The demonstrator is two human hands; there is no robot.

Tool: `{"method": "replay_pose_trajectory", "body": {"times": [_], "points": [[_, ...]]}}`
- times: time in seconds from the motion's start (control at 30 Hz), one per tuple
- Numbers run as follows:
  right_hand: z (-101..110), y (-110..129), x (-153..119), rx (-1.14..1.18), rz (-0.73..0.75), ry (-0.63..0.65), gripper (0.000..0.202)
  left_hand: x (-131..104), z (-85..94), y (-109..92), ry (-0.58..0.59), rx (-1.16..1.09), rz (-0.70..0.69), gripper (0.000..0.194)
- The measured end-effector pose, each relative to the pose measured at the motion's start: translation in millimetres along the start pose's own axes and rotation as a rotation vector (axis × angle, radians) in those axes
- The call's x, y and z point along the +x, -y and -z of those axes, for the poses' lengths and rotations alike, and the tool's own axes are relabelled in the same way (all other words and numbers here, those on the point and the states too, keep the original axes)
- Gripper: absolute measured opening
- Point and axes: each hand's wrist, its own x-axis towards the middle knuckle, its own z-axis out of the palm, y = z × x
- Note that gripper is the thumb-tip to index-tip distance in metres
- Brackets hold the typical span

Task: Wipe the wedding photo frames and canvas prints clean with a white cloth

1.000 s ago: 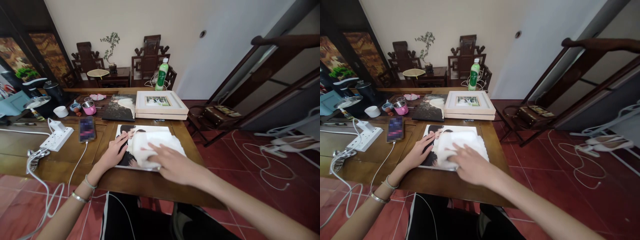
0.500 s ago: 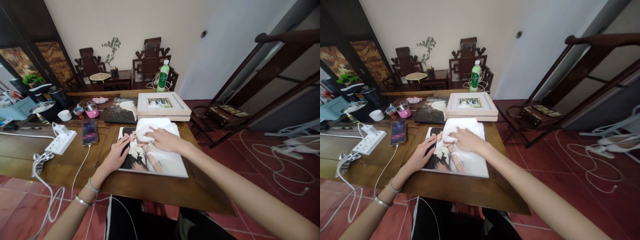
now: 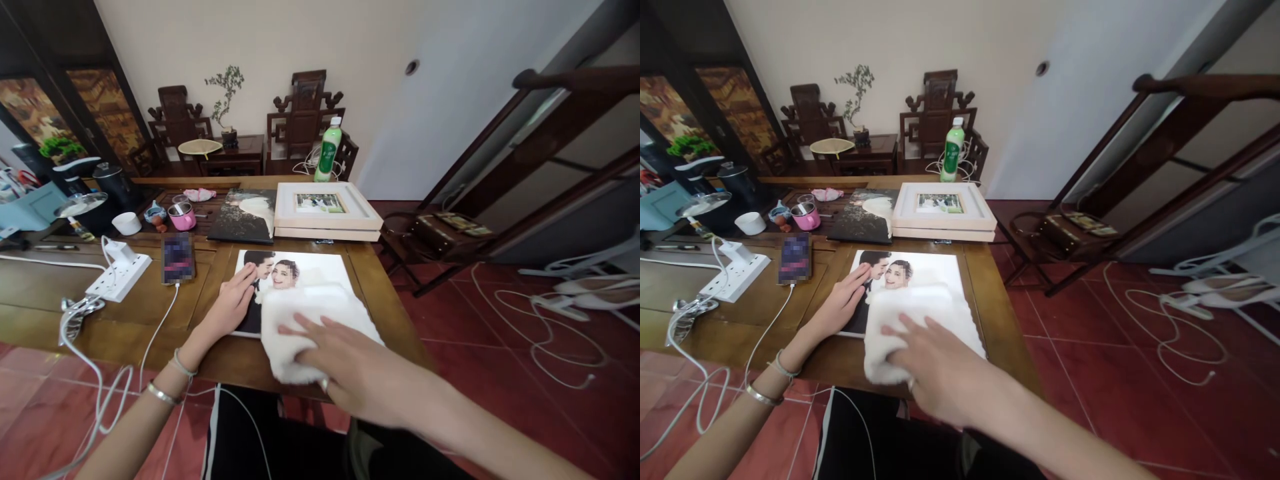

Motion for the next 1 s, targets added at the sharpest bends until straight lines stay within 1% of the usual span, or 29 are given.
{"method": "replay_pose_trajectory", "body": {"times": [0.13,0.27,0.33,0.43,0.53,0.6,0.67,0.77,0.83,0.93,1.0], "points": [[9.7,-35.2,42.7,-0.120,-0.033,-0.178,0.057,0.9,-0.4,2.7,-0.001,-0.029,0.014,0.044],[16.5,-67.0,89.6,-0.230,-0.079,-0.281,0.052,0.9,-1.2,3.8,-0.002,-0.023,0.015,0.045],[18.1,-77.4,105.2,-0.258,-0.068,-0.324,0.049,0.7,-1.1,3.3,0.002,-0.016,0.013,0.045],[19.5,-83.8,115.0,-0.276,-0.054,-0.355,0.049,0.5,-0.3,1.9,0.009,-0.012,0.022,0.046],[18.7,-77.0,109.8,-0.273,-0.070,-0.331,0.048,0.6,0.5,0.8,0.006,-0.020,0.038,0.045],[14.0,-65.3,98.2,-0.269,-0.080,-0.281,0.049,0.5,0.8,0.2,0.002,-0.025,0.050,0.045],[5.1,-49.9,80.7,-0.262,-0.048,-0.227,0.050,0.0,1.0,-0.3,0.005,-0.026,0.052,0.046],[-12.1,-27.4,48.4,-0.250,0.081,-0.145,0.046,-0.9,0.9,-0.4,0.017,-0.020,0.036,0.046],[-21.9,-17.6,28.9,-0.237,0.187,-0.093,0.040,-1.4,0.5,0.0,0.022,-0.013,0.021,0.046],[-30.6,-14.6,11.1,-0.219,0.311,-0.051,0.031,-1.5,-0.3,1.4,0.029,0.008,-0.004,0.047],[-32.7,-19.0,8.2,-0.210,0.331,-0.064,0.032,-1.3,-0.7,2.5,0.037,0.025,-0.016,0.048]]}}
